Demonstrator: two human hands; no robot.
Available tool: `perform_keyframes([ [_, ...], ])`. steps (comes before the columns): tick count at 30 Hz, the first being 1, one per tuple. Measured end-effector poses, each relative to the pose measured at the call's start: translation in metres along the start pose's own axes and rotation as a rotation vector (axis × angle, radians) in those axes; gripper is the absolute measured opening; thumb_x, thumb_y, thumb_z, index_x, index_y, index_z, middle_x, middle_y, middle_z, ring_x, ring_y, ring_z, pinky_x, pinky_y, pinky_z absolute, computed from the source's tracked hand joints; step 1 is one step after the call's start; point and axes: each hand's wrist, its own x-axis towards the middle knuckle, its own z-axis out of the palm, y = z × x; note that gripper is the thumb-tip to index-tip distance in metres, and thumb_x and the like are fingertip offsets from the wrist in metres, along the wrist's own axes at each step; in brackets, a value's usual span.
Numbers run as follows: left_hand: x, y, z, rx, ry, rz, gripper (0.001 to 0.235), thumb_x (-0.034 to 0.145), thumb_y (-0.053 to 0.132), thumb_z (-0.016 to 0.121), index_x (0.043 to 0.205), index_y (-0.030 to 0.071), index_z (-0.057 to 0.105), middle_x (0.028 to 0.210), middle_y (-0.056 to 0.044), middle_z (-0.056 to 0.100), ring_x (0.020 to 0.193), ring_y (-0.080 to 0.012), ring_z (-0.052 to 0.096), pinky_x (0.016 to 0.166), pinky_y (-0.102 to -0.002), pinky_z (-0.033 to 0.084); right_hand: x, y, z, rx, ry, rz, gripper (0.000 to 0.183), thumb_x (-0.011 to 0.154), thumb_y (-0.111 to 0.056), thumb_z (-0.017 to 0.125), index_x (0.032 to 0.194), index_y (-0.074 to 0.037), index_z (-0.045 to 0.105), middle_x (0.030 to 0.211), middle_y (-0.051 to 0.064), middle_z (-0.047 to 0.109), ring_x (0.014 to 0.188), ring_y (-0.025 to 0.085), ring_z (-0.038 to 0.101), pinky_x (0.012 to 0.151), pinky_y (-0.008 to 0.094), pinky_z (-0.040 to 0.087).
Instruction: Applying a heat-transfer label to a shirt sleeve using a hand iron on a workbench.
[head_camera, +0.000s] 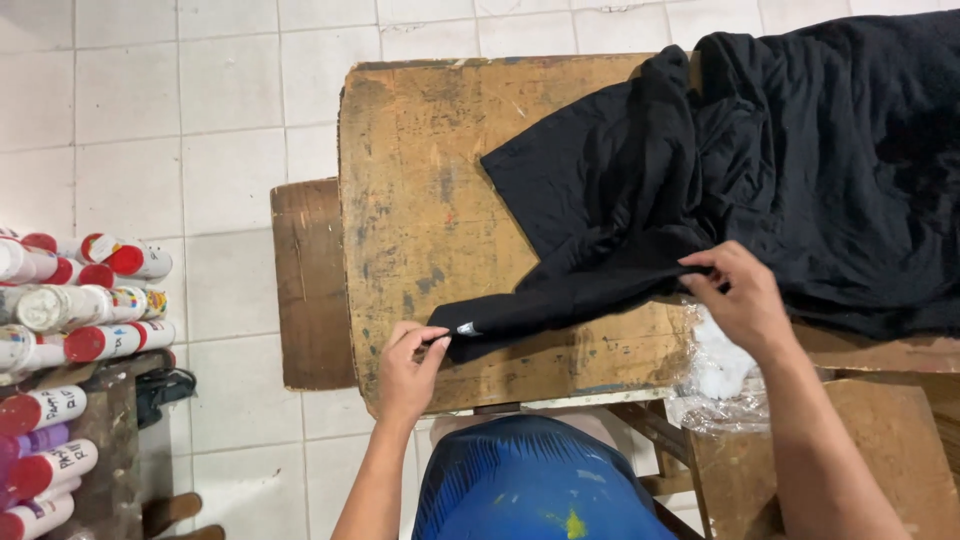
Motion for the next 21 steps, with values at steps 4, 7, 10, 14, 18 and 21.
perform_keyframes([
  [4,-0.007,0.032,-0.020,-0.031,0.055,0.096,0.013,0.091,0.018,0.069,0.097,0.011,0.079,0.119,-0.005,0.059,0.093,-0.0145,0.061,0.070,-0.027,0.052,-0.006,-0.037,-0.031,-0.001,-0.001,-0.161,0.016,0.090,-0.006,0.075,0.107,-0.007,0.075,0.121,0.012,0.053,0.098,0.019,0.055,0.082,0.029,0.047],
  [7,-0.013,0.060,-0.037,-0.159,0.030,0.044,0.015,0.093,0.020,0.065,0.098,0.009,0.073,0.134,-0.008,0.067,0.083,-0.0161,0.070,0.062,-0.026,0.057,-0.018,-0.099,-0.053,0.200,0.025,0.024,0.014,0.099,-0.003,0.065,0.110,-0.007,0.071,0.100,0.011,0.056,0.082,0.017,0.054,0.068,0.028,0.043],
  [10,-0.019,0.088,-0.062,-0.296,-0.012,0.116,0.019,0.097,0.022,0.061,0.106,0.006,0.067,0.109,-0.009,0.075,0.061,-0.0140,0.074,0.054,-0.023,0.060,-0.024,-0.146,-0.081,0.251,0.039,0.180,0.014,0.107,-0.002,0.060,0.119,-0.007,0.065,0.077,0.010,0.065,0.067,0.015,0.060,0.060,0.028,0.048],
  [14,-0.024,0.116,-0.108,-0.201,0.164,0.396,0.015,0.097,0.018,0.065,0.106,0.007,0.065,0.092,-0.008,0.076,0.078,-0.0169,0.075,0.061,-0.026,0.059,-0.023,-0.170,-0.119,0.096,0.232,-0.289,0.014,0.111,0.014,0.064,0.122,0.005,0.067,0.112,0.020,0.065,0.085,0.024,0.068,0.080,0.030,0.054],
  [18,-0.045,0.148,-0.164,-0.348,0.292,0.580,0.012,0.099,0.006,0.065,0.109,0.001,0.060,0.103,-0.014,0.068,0.090,-0.0230,0.072,0.082,-0.030,0.065,0.048,-0.141,-0.160,0.188,0.249,-0.421,0.013,0.133,0.007,0.052,0.145,0.003,0.055,0.100,0.017,0.063,0.093,0.023,0.066,0.090,0.028,0.048],
  [21,-0.069,0.160,-0.208,-0.317,0.574,0.701,0.014,0.103,0.006,0.065,0.112,-0.002,0.058,0.108,-0.020,0.065,0.091,-0.0286,0.071,0.082,-0.034,0.067,0.162,-0.054,-0.225,0.167,-0.197,-0.517,0.040,0.123,-0.024,0.044,0.098,0.000,0.064,0.099,0.013,0.066,0.092,0.022,0.063,0.093,0.029,0.046],
])
